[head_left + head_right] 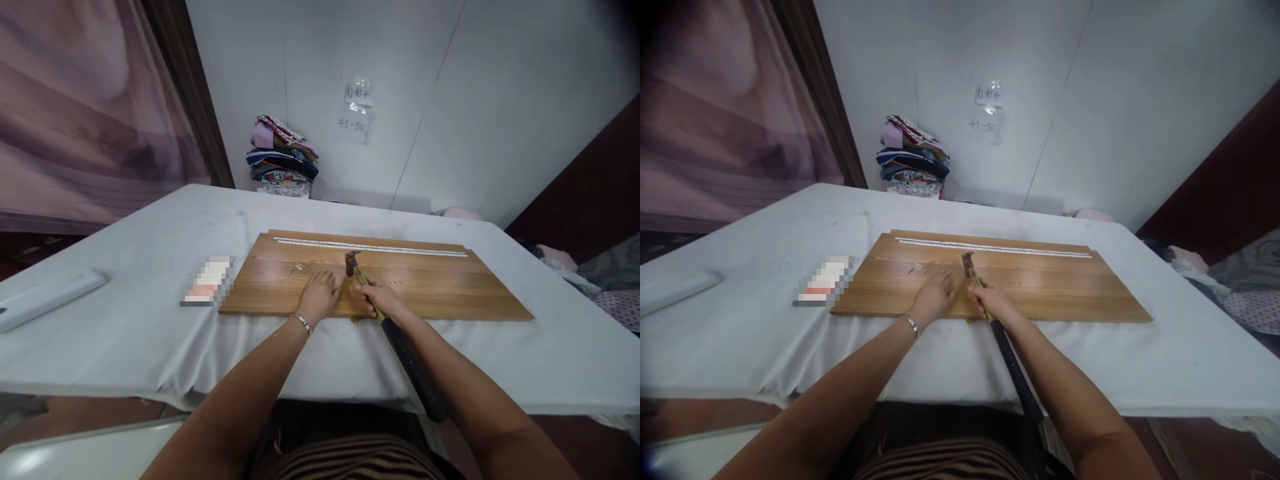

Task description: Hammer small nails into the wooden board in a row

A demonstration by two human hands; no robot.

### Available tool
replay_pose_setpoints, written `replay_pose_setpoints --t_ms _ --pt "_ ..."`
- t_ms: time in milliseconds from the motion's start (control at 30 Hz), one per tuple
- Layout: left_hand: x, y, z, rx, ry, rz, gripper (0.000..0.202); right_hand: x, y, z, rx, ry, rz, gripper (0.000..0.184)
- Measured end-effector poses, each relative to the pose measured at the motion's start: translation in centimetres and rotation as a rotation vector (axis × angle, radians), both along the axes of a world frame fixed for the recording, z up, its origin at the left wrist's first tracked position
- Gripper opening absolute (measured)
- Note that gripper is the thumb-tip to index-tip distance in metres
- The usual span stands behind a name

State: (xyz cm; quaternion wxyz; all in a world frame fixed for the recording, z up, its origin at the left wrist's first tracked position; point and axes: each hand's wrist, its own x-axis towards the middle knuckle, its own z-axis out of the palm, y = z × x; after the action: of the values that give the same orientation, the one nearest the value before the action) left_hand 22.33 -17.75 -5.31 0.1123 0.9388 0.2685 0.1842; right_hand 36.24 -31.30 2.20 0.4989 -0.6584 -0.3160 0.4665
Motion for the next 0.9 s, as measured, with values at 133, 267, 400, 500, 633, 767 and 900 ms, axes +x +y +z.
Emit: replay_pose_setpoints --t_ms 133,267,400,500,633,767,900 --pt "0.2 -0.1 -0.2 -0.012 -0.024 0.016 0.040 0.4 -0.1 -0.9 0.005 0.014 -0.017 0.037" --pt "0.1 -0.3 -0.1 -0.015 -0.050 0.022 0.037 0.5 -0.3 -0.7 0.003 -0.002 -0.010 0.034" --pt "-0.1 -0.6 0.6 -0.014 -0.046 0.018 0.036 0.2 -0.2 0.2 -0.013 -0.009 -0.013 0.029" --pt "-0.2 -0.8 1.2 -0.018 -0.029 0.029 0.038 0.1 0.0 0.4 -0.019 -0.006 -0.013 0.029" --pt "-0.2 -0.9 1.5 -0.017 -0.031 0.032 0.032 0.2 0.0 -0.2 -0.017 -0.010 -0.001 0.033" --pt "-0.3 -0.8 1.2 -0.019 -0.049 0.034 0.027 0.3 -0.3 -0.1 -0.014 -0.017 -0.011 0.033" --pt "-0.3 -0.7 0.8 -0.005 -0.049 0.036 0.026 0.2 -0.3 0.6 -0.036 -0.018 -0.037 0.032"
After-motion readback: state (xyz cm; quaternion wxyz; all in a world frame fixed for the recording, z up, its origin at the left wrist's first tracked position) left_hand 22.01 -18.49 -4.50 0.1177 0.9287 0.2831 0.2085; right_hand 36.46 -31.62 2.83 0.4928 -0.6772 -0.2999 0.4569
